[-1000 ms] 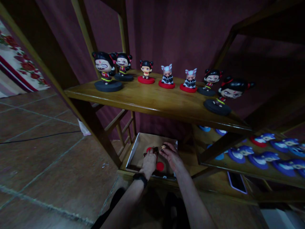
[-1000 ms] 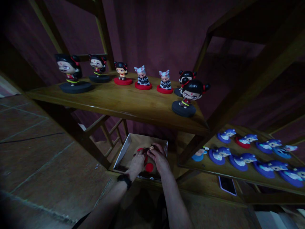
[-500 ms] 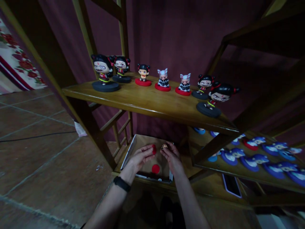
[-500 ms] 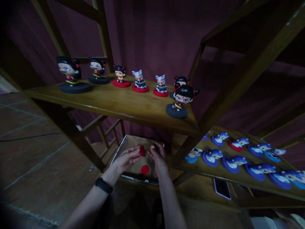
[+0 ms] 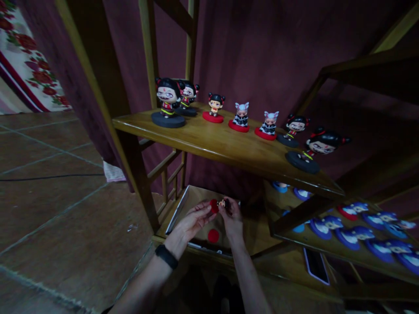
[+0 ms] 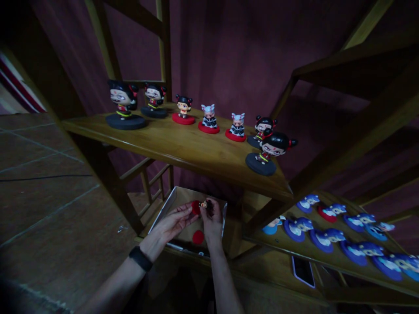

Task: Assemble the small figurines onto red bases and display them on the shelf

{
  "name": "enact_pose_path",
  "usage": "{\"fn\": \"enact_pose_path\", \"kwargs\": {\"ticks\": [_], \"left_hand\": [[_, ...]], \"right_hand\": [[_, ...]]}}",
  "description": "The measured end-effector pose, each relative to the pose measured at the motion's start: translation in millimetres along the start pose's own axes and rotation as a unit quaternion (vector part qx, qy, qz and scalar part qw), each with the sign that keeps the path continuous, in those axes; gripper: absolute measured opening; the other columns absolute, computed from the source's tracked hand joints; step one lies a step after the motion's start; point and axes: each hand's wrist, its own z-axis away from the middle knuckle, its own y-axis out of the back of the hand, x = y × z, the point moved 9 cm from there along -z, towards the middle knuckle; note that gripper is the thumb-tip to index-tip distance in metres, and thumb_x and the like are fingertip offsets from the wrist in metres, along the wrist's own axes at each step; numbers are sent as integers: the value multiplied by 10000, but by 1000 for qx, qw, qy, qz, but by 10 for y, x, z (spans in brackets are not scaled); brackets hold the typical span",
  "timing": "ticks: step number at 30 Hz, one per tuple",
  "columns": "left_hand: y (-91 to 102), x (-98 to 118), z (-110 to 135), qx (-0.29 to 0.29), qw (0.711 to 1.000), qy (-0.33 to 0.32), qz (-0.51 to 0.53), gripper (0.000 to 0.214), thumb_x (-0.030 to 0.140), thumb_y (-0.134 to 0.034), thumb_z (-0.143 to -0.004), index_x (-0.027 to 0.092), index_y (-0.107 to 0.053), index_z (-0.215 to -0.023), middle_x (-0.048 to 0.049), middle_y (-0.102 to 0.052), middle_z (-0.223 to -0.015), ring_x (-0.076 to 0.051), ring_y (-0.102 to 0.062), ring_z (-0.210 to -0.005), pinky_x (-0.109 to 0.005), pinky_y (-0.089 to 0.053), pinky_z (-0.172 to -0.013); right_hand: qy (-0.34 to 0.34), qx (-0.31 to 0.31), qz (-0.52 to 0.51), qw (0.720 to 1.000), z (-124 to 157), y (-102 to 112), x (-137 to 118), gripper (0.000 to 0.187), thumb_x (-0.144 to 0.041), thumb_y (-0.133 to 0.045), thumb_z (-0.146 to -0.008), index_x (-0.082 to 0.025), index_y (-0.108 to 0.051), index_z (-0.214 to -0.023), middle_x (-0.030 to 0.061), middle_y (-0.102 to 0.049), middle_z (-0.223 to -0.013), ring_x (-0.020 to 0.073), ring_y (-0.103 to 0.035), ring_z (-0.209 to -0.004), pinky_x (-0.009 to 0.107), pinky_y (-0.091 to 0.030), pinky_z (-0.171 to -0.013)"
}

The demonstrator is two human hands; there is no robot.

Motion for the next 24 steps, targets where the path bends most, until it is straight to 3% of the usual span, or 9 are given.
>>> {"fn": "enact_pose_path", "kwargs": {"ticks": [10, 19, 24], "left_hand": [[77, 50, -28, 32, 999, -36, -21, 246, 141, -735, -636, 111, -659, -868, -89, -670, -904, -157, -631, -794, -317, -506, -790], [71, 92, -49, 62, 992, -90, -68, 288, 246, -769, -594, 93, -678, -820, -90, -679, -819, -145, -623, -701, -302, -501, -724], [93, 105, -46, 80, 986, -107, -99, 323, 302, -771, -581, 94, -691, -815, -82, -683, -767, -146, -619, -671, -302, -491, -718]], "right_hand": [[31, -5, 89, 996, 34, -25, -40, 321, -370, -589, -718, -239, -570, -1011, 30, -643, -998, 174, -580, -901, 328, -457, -820], [25, -21, 79, 996, 36, -43, 17, 317, -389, -585, -723, -240, -561, -1002, 33, -643, -978, 172, -591, -881, 322, -483, -787], [-10, -14, 14, 1000, 3, -15, 100, 353, -367, -628, -681, -213, -552, -989, 39, -627, -975, 170, -588, -861, 321, -498, -769]]}}
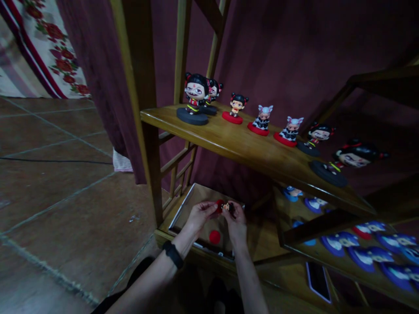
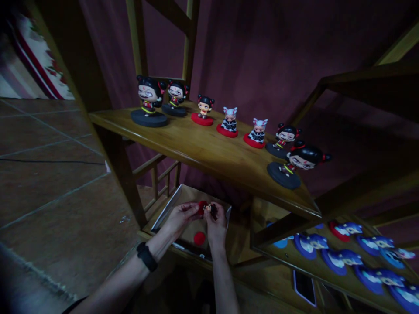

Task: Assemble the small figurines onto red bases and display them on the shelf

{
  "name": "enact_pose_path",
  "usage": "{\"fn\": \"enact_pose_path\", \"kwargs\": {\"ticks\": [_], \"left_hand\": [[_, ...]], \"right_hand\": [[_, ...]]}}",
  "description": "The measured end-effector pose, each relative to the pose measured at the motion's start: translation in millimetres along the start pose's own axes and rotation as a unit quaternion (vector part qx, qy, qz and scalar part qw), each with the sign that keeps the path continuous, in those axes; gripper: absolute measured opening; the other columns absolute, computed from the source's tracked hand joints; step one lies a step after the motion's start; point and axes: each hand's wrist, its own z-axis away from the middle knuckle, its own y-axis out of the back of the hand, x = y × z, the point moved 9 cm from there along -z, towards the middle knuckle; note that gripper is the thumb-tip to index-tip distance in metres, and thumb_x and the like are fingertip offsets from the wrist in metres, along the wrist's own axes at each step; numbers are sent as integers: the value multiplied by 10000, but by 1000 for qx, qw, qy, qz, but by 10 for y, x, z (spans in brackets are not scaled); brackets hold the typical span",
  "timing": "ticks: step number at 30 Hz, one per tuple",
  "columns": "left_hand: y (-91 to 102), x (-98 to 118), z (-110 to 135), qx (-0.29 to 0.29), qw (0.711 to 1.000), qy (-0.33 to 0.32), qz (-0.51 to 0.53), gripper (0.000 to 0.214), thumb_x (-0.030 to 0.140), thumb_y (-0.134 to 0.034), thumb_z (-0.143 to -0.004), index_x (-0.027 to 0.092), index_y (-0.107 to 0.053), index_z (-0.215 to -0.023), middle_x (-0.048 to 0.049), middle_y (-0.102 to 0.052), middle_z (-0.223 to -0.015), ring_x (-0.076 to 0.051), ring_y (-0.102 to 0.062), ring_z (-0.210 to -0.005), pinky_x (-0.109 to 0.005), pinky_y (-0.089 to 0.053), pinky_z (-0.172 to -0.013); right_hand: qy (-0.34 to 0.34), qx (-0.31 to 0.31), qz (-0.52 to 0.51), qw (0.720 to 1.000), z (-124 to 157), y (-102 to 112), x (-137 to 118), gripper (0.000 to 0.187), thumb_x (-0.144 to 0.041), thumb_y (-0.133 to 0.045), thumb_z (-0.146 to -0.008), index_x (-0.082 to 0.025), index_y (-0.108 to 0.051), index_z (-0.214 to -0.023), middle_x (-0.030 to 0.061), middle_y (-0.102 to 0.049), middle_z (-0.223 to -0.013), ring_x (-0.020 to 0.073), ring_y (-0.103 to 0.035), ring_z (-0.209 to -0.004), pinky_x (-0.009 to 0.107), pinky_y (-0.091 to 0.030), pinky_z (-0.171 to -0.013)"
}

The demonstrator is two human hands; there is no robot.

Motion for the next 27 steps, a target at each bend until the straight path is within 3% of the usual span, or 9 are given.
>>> {"fn": "enact_pose_path", "kwargs": {"ticks": [5, 21, 27], "left_hand": [[-21, 16, 9, -11, 1000, -4, -9, 337, 314, -760, -595, 84, -695, -832, -97, -688, -778, -156, -621, -679, -297, -483, -707], [16, 58, 28, 14, 999, -19, -27, 292, 313, -748, -595, 96, -710, -787, -86, -686, -735, -143, -599, -644, -272, -478, -653], [74, 6, 19, 16, 1000, 17, -7, 276, 302, -753, -591, 93, -697, -763, -86, -681, -713, -149, -607, -640, -304, -492, -672]], "right_hand": [[-25, -9, -33, 999, -20, -11, 75, 361, -345, -645, -664, -213, -543, -985, 30, -621, -951, 167, -588, -855, 325, -500, -769], [54, -36, 131, 989, 38, -54, -93, 296, -369, -585, -719, -244, -583, -987, 33, -653, -989, 175, -601, -886, 331, -476, -805], [86, -69, 185, 977, 42, -93, -188, 270, -371, -546, -759, -273, -588, -1007, 22, -638, -1013, 174, -584, -921, 344, -466, -824]]}}
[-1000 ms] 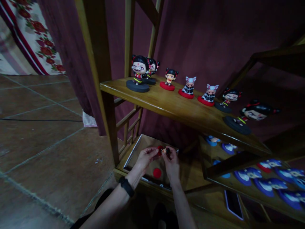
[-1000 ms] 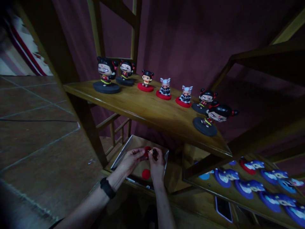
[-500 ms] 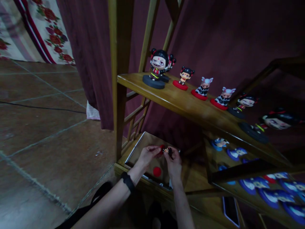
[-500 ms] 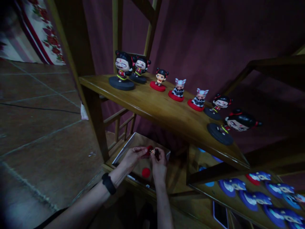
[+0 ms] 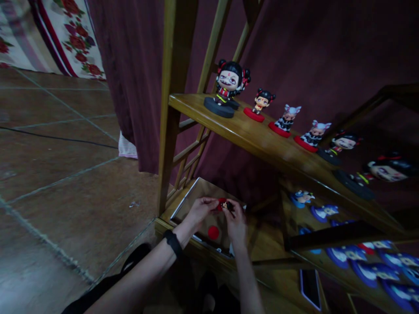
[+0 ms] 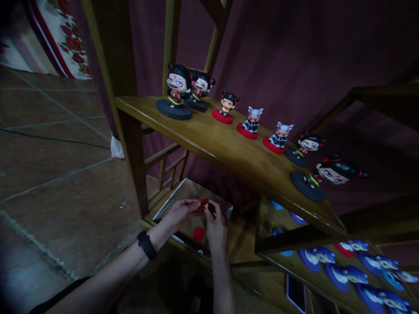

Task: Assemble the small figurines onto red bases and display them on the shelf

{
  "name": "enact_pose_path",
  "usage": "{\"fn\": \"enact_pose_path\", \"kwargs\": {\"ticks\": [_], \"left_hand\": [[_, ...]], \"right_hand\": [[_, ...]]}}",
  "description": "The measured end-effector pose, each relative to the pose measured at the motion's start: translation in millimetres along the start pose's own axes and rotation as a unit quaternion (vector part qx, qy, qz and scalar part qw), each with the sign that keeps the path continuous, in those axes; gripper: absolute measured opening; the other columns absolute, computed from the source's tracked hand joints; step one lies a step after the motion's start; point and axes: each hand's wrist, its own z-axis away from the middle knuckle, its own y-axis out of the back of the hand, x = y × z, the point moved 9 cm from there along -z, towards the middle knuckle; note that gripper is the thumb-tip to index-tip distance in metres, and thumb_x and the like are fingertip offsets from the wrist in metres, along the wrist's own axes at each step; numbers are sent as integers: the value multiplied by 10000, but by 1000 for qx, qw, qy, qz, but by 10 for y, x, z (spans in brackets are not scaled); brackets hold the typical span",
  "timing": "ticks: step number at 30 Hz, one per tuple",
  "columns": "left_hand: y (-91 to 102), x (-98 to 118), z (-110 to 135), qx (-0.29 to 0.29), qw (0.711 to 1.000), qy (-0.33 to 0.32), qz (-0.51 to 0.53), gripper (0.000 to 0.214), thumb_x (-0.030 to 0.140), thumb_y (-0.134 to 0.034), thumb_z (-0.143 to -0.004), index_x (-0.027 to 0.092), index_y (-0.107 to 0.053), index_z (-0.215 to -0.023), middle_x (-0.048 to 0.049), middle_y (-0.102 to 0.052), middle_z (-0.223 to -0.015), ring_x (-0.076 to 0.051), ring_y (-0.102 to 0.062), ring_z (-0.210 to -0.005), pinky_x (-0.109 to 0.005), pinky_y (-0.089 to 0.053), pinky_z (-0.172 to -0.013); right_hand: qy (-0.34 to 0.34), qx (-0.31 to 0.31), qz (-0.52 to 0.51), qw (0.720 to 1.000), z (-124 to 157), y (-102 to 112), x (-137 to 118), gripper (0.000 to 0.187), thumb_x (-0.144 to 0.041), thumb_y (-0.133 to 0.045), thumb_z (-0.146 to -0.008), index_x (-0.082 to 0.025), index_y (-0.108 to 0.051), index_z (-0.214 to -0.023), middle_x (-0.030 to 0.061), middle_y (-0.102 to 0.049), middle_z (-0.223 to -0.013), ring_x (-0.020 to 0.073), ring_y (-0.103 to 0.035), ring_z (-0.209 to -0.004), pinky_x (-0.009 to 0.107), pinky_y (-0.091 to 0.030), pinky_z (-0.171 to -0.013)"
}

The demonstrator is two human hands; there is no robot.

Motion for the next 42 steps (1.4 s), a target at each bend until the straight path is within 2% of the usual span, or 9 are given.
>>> {"fn": "enact_pose_path", "kwargs": {"ticks": [6, 11, 14, 17, 24, 29, 33, 38, 42], "left_hand": [[9, -98, 19, 0, 999, 34, 22, 238, 201, -773, -559, 93, -653, -734, -69, -673, -719, -151, -626, -643, -304, -511, -666], [89, -158, -16, 53, 994, 51, 85, 188, 62, -714, -598, 98, -611, -751, -71, -673, -733, -152, -638, -617, -287, -531, -618], [99, -158, -32, 58, 989, 60, 122, 194, 25, -675, -635, 99, -608, -801, -88, -681, -773, -163, -652, -656, -287, -541, -641], [68, -173, -25, 44, 988, 74, 127, 195, 7, -661, -644, 102, -607, -805, -82, -681, -758, -158, -654, -667, -279, -542, -669], [-1, -219, 2, 25, 994, 70, 85, 217, 35, -669, -653, 115, -609, -845, -71, -683, -773, -150, -651, -659, -287, -542, -675], [-88, -148, 16, -17, 995, 60, 74, 317, 50, -685, -652, 131, -619, -952, -62, -682, -838, -136, -650, -729, -279, -526, -743], [-195, -14, 29, -65, 995, 34, 66, 410, 35, -705, -607, 149, -634, -995, -55, -679, -914, -124, -638, -749, -236, -509, -722], [-275, 118, 52, -90, 995, -5, 43, 365, 58, -724, -587, 147, -666, -936, -61, -686, -909, -106, -622, -727, -191, -478, -672], [-289, 179, 67, -92, 995, -28, 13, 270, 119, -751, -583, 147, -685, -843, -36, -685, -769, -96, -606, -660, -183, -461, -629]], "right_hand": [[38, -41, 30, 998, 3, -59, -137, 295, -328, -514, -790, -287, -586, -1073, 33, -621, -1073, 188, -562, -995, 352, -446, -860], [2, -20, -18, 1000, 15, -137, 43, 427, -356, -533, -774, -293, -502, -1194, 30, -600, -1158, 180, -584, -970, 353, -460, -857], [-44, 24, -80, 996, -6, -115, 244, 433, -375, -576, -734, -259, -529, -1149, 46, -587, -1182, 190, -570, -1004, 350, -461, -863], [-86, 3, -164, 983, -26, -202, 368, 386, -354, -603, -710, -246, -565, -1079, 45, -624, -1110, 191, -583, -990, 348, -454, -880], [-105, -7, -260, 960, -35, -265, 281, 304, -271, -636, -674, -234, -608, -975, 25, -666, -983, 189, -600, -950, 340, -454, -878], [-76, -3, -269, 960, -60, -180, 187, 347, -230, -653, -642, -237, -616, -987, 21, -662, -995, 190, -595, -951, 346, -459, -883], [-20, -28, -240, 970, -50, -83, 12, 368, -215, -594, -700, -262, -599, -1064, 17, -650, -1062, 187, -586, -1008, 347, -453, -909], [71, -31, -123, 989, 44, 114, -279, 334, -208, -514, -784, -315, -584, -1093, -19, -630, -1113, 156, -582, -1030, 310, -444, -930], [129, -25, -23, 991, 133, 215, -468, 331, -204, -481, -823, -335, -574, -1112, -18, -636, -1084, 144, -591, -991, 278, -459, -892]]}}
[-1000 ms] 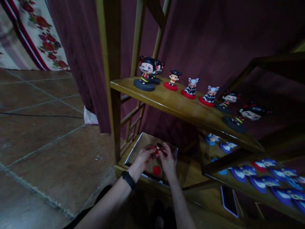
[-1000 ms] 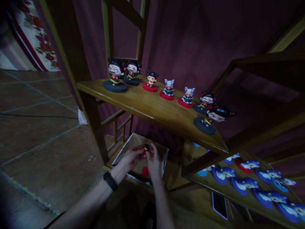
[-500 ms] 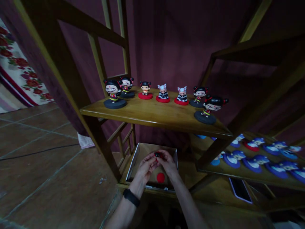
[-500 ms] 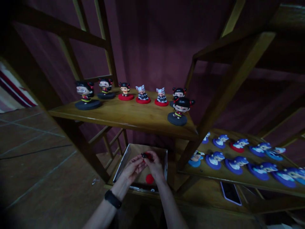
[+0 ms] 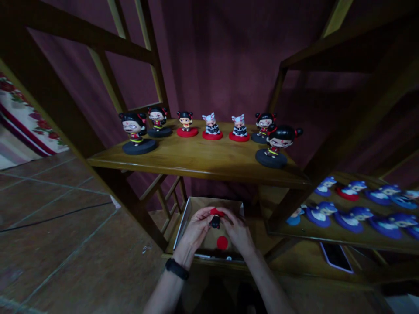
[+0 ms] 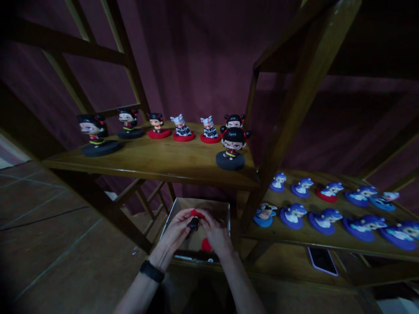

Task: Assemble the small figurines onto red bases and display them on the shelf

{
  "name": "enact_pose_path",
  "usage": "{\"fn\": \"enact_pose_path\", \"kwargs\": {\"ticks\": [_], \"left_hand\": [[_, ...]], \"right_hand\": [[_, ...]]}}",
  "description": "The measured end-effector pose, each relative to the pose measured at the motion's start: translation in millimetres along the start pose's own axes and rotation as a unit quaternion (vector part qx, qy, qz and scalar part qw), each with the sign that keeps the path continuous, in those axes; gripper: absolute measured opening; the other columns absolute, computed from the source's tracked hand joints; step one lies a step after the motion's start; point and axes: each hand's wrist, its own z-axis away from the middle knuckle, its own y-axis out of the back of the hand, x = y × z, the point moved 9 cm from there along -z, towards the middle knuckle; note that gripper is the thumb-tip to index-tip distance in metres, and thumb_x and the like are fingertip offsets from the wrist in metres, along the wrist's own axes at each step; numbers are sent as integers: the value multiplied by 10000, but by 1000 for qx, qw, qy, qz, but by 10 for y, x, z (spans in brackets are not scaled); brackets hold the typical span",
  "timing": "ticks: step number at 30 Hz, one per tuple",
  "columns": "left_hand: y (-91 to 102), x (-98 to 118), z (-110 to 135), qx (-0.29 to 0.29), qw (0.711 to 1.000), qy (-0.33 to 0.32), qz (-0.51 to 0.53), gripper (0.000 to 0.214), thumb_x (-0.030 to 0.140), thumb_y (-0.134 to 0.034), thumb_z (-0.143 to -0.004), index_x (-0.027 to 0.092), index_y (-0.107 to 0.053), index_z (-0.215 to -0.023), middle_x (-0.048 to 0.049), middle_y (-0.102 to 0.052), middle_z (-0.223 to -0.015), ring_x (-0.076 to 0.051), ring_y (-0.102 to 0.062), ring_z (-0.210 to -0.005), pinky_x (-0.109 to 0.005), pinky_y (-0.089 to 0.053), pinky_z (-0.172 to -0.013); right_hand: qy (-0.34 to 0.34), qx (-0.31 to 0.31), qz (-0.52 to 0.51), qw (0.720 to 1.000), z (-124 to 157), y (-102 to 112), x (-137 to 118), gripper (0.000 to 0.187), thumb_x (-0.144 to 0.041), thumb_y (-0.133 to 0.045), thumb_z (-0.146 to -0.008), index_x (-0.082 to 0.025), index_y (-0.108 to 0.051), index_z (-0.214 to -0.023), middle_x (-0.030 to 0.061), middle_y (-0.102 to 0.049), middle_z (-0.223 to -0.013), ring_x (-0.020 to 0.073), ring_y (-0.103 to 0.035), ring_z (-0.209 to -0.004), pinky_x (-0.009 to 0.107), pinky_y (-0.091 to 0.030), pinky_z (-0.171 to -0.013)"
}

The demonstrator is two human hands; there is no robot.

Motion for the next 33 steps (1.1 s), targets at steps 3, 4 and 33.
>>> {"fn": "enact_pose_path", "kwargs": {"ticks": [3, 4, 33], "left_hand": [[-14, 47, 19, 1, 1000, -9, -21, 264, 148, -770, -566, 149, -687, -816, -24, -675, -720, -92, -595, -620, -190, -457, -610], [-24, 63, 27, 1, 1000, -12, -26, 265, 158, -774, -562, 149, -687, -812, -25, -675, -720, -94, -594, -617, -193, -458, -607], [319, -185, 68, 164, 984, 40, -62, 232, 110, -758, -567, 95, -683, -786, -71, -686, -694, -111, -610, -574, -209, -490, -576]], "right_hand": [[31, 13, 27, 999, 37, 48, -114, 319, -197, -469, -835, -327, -582, -1104, -7, -648, -1047, 141, -595, -963, 269, -462, -874], [35, 17, 25, 999, 47, 58, -134, 315, -195, -462, -839, -324, -585, -1100, -4, -650, -1041, 140, -594, -963, 270, -459, -877], [-351, 83, -435, 825, 208, -624, 804, 187, -245, -710, -549, -169, -660, -713, 28, -679, -791, 165, -609, -757, 310, -488, -735]]}}
